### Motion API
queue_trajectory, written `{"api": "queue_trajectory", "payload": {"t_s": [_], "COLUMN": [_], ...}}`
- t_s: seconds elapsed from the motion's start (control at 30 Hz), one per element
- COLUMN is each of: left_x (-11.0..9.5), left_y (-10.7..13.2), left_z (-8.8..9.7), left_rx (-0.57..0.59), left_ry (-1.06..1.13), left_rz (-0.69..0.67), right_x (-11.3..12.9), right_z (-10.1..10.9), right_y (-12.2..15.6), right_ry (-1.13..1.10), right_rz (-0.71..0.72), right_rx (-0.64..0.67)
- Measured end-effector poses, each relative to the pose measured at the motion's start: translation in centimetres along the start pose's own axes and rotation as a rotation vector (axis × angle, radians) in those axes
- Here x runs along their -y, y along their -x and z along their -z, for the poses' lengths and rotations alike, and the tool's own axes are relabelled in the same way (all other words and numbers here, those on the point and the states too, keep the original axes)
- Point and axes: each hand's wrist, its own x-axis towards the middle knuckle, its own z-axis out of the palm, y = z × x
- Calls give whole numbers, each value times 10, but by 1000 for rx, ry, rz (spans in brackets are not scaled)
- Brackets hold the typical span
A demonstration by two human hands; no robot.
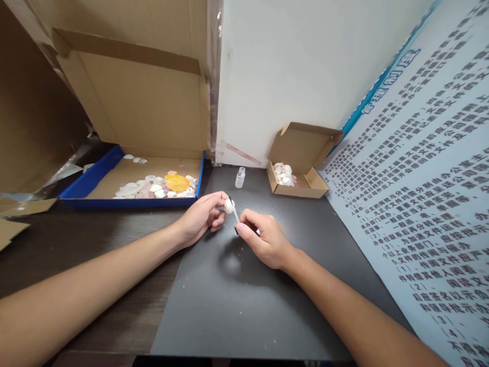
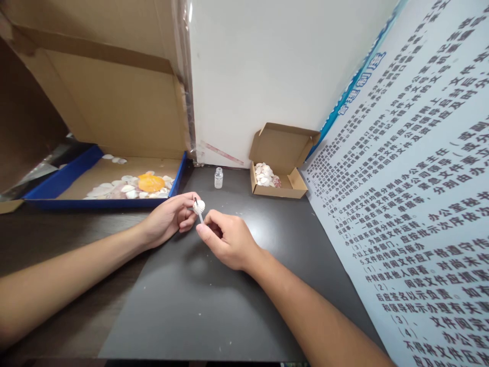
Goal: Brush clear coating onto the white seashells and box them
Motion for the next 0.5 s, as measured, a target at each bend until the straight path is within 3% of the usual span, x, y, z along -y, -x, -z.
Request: {"api": "queue_trajectory", "payload": {"t_s": [0.23,0.5], "left_x": [1,0], "left_y": [0,0], "left_z": [1,0], "left_rx": [2,-6], "left_ry": [-4,4], "left_rz": [-7,-11], "right_x": [-2,-1], "right_z": [-1,-1], "right_y": [-1,-1], "right_ry": [68,55], "right_rz": [-39,45], "right_rx": [14,-8]}}
